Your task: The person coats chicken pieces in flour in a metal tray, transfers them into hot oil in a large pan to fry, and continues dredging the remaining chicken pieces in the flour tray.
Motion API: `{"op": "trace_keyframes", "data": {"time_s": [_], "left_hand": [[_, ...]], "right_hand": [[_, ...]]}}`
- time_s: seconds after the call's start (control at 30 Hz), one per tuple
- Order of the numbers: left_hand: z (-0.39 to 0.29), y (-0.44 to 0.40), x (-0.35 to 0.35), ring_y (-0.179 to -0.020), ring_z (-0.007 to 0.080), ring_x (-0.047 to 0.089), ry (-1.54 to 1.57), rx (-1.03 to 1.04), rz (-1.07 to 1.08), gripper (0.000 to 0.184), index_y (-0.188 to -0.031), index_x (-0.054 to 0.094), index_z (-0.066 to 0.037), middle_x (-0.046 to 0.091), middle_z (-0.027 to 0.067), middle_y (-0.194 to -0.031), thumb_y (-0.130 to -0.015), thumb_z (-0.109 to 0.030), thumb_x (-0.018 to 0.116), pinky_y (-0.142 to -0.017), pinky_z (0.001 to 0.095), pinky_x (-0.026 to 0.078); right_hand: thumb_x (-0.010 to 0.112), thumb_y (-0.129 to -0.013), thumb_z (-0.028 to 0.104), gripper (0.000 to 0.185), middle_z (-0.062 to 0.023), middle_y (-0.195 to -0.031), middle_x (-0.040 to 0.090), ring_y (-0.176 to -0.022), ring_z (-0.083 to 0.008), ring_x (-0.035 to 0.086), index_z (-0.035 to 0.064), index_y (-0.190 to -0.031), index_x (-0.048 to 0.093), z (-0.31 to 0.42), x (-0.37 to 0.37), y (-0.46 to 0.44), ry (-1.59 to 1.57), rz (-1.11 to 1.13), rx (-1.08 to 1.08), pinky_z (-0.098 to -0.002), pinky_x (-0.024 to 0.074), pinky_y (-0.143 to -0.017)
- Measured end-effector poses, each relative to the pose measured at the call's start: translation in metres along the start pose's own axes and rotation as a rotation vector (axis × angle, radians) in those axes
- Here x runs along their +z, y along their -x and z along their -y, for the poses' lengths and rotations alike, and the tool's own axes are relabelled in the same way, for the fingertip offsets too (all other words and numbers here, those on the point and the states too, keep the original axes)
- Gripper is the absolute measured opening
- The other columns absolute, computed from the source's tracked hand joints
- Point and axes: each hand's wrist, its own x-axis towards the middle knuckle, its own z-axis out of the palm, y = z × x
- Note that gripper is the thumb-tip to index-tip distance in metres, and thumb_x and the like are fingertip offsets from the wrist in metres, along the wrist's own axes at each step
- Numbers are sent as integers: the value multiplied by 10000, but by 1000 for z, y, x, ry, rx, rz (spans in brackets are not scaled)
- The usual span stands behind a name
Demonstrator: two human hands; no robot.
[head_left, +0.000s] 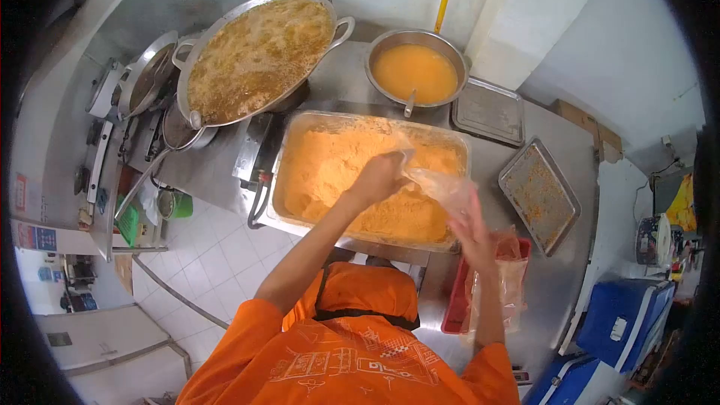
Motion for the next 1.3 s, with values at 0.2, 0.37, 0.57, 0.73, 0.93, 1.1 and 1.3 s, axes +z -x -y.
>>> {"op": "trace_keyframes", "data": {"time_s": [0.2,0.37,0.57,0.73,0.93,1.1,1.3], "left_hand": [[-15,92,43,-1071,406,645,-232,-39,548,507,-1244,594,43,660,268,-1139,-943,-360,658,-971,482,488],[-30,113,45,-916,382,663,-180,-126,323,322,-1011,693,-23,692,170,-943,-914,-330,686,-878,475,510],[-48,107,-22,-958,378,683,84,-430,219,348,-1146,697,-27,710,209,-1040,-851,-212,719,-859,460,523],[47,140,-34,-927,408,663,-271,-252,-156,431,-1234,649,-74,704,210,-988,-806,-101,684,-811,479,531],[115,184,-111,-954,389,701,-557,-811,-488,440,-1094,712,-29,721,241,-997,-897,-418,652,-808,483,550],[152,206,-87,-790,459,692,-308,-955,-468,821,-679,694,20,686,277,-761,-953,-712,447,-742,522,543],[136,319,-125,-642,437,602,5,-1096,-458,820,-689,684,56,629,287,-633,-981,-675,453,-711,535,490]], "right_hand": [[627,-990,297,359,-244,-1164,668,-1151,-377,623,-11,-1173,654,-50,35,0,967,228,-46,-445,486,-974],[673,-950,319,340,-200,-899,726,-840,-414,684,-18,-950,719,-69,67,-17,841,-22,249,-476,528,-760],[739,-880,310,284,-160,-791,720,-792,-347,713,26,-886,742,-97,66,-43,794,71,173,-415,548,-708],[732,-867,304,279,-170,-880,729,-879,-346,715,32,-932,736,-67,41,-21,972,-234,-42,-424,546,-766],[572,-1009,422,437,-199,-941,709,-899,-331,668,6,-995,703,-115,-36,-27,976,-550,151,-423,513,-812],[513,-1038,460,528,-135,-851,684,-836,-204,616,-33,-969,690,-150,-44,-49,463,-495,17,-420,491,-793],[508,-1056,410,494,-61,-743,651,-715,-187,605,-32,-902,665,-124,-4,32,645,-392,-9,-371,492,-671]]}}
